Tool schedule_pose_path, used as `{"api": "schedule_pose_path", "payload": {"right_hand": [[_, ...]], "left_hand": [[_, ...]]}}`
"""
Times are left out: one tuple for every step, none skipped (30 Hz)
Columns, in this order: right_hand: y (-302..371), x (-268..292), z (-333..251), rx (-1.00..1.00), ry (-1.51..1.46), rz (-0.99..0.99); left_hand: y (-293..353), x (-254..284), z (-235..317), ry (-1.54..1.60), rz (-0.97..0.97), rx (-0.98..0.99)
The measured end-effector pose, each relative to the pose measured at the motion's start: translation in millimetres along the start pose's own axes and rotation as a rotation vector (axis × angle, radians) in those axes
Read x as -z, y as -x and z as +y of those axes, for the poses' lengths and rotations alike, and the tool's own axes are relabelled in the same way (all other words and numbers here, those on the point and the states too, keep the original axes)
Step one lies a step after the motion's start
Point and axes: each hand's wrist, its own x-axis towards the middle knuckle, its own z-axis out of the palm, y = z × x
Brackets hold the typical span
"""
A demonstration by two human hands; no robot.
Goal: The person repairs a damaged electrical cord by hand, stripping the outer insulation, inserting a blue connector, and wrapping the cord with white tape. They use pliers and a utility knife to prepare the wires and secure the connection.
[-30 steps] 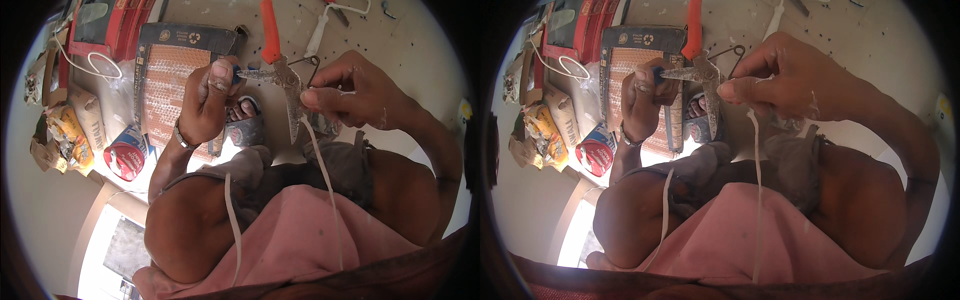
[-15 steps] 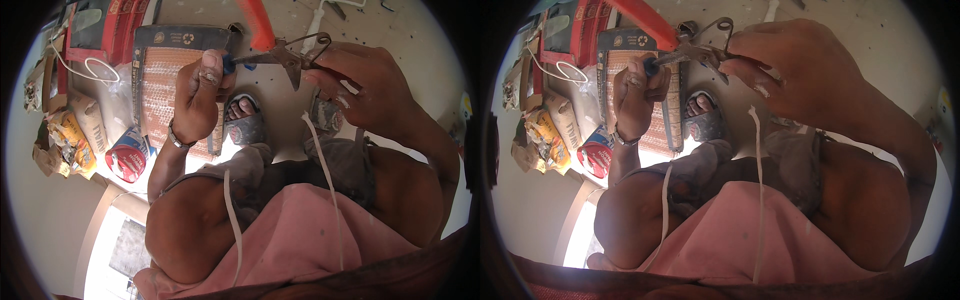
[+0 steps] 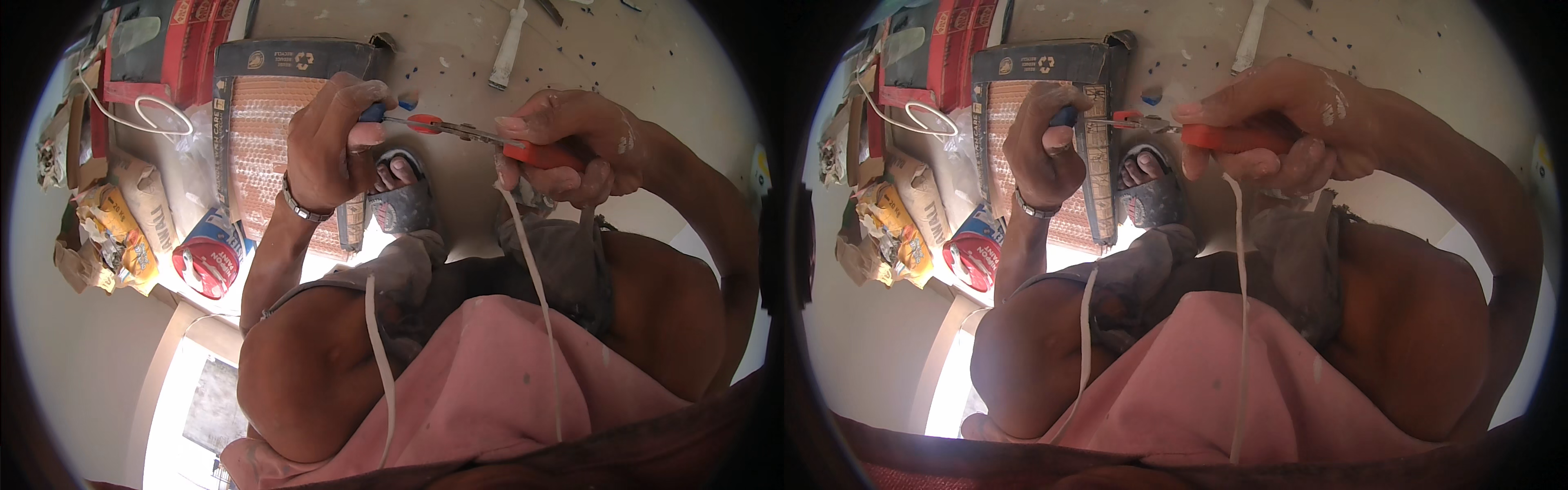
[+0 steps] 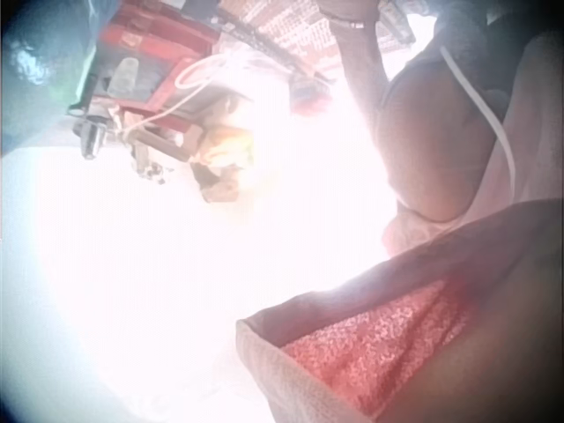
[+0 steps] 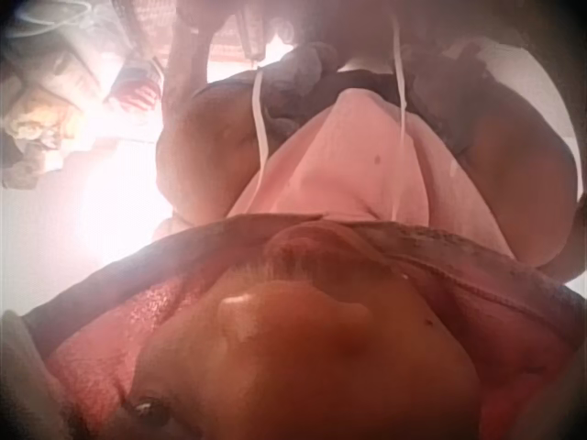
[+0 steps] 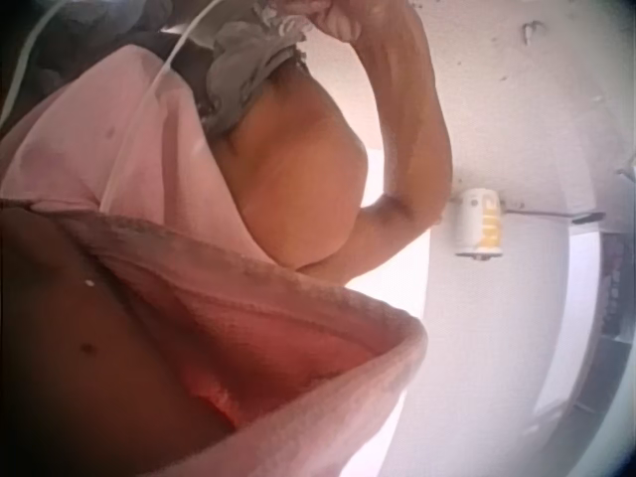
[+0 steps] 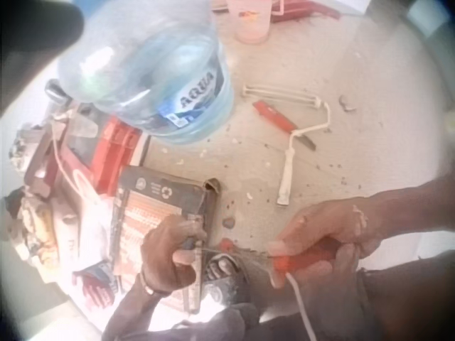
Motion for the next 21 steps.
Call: {"api": "schedule_pose_path", "payload": {"right_hand": [[-2,5,5,-0.006,-0.083,-0.074],[-4,7,8,0.011,-0.089,-0.083],[-5,8,9,0.049,-0.015,-0.027],[-6,6,9,0.125,0.142,0.077],[-10,5,14,0.278,0.377,0.227],[-14,9,20,0.512,0.687,0.407],[-19,13,23,0.734,0.973,0.569],[-22,18,20,0.841,1.226,0.621],[-24,23,17,0.957,1.471,0.712],[-25,26,14,1.065,1.724,0.779],[-24,25,13,1.09,1.8,0.826],[-24,23,12,1.115,1.876,0.874],[-23,22,12,1.139,1.953,0.921],[-23,22,12,1.145,1.967,0.915],[-22,22,13,1.151,1.98,0.908],[-22,23,14,1.157,1.994,0.901],[-23,23,16,1.109,1.835,0.822],[-25,24,19,1.058,1.677,0.744],[-26,24,21,1.005,1.518,0.667],[-27,22,22,0.945,1.335,0.616],[-28,18,23,0.882,1.152,0.566]], "left_hand": [[1,0,-3,-0.029,-0.007,-0.048],[2,0,-7,-0.055,-0.015,-0.095],[3,0,-10,-0.082,-0.023,-0.142],[4,0,-8,-0.03,-0.062,-0.006],[7,1,-4,0.025,-0.102,0.128],[8,1,-2,0.079,-0.143,0.263],[9,1,-4,0.409,-0.165,0.54],[11,2,-5,0.737,-0.183,0.82],[12,2,-5,1.068,-0.194,1.096],[11,3,-2,1.25,-0.196,1.202],[6,5,2,1.436,-0.198,1.302],[3,6,6,1.625,-0.198,1.399],[1,8,7,1.641,-0.178,1.466],[0,10,8,1.654,-0.155,1.534],[0,12,8,1.666,-0.132,1.602],[1,12,9,1.602,-0.151,1.521],[3,12,10,1.537,-0.17,1.44],[4,12,11,1.471,-0.189,1.359],[4,11,13,1.314,-0.152,1.275],[4,8,17,1.159,-0.118,1.189],[5,4,20,1.006,-0.087,1.1]]}}
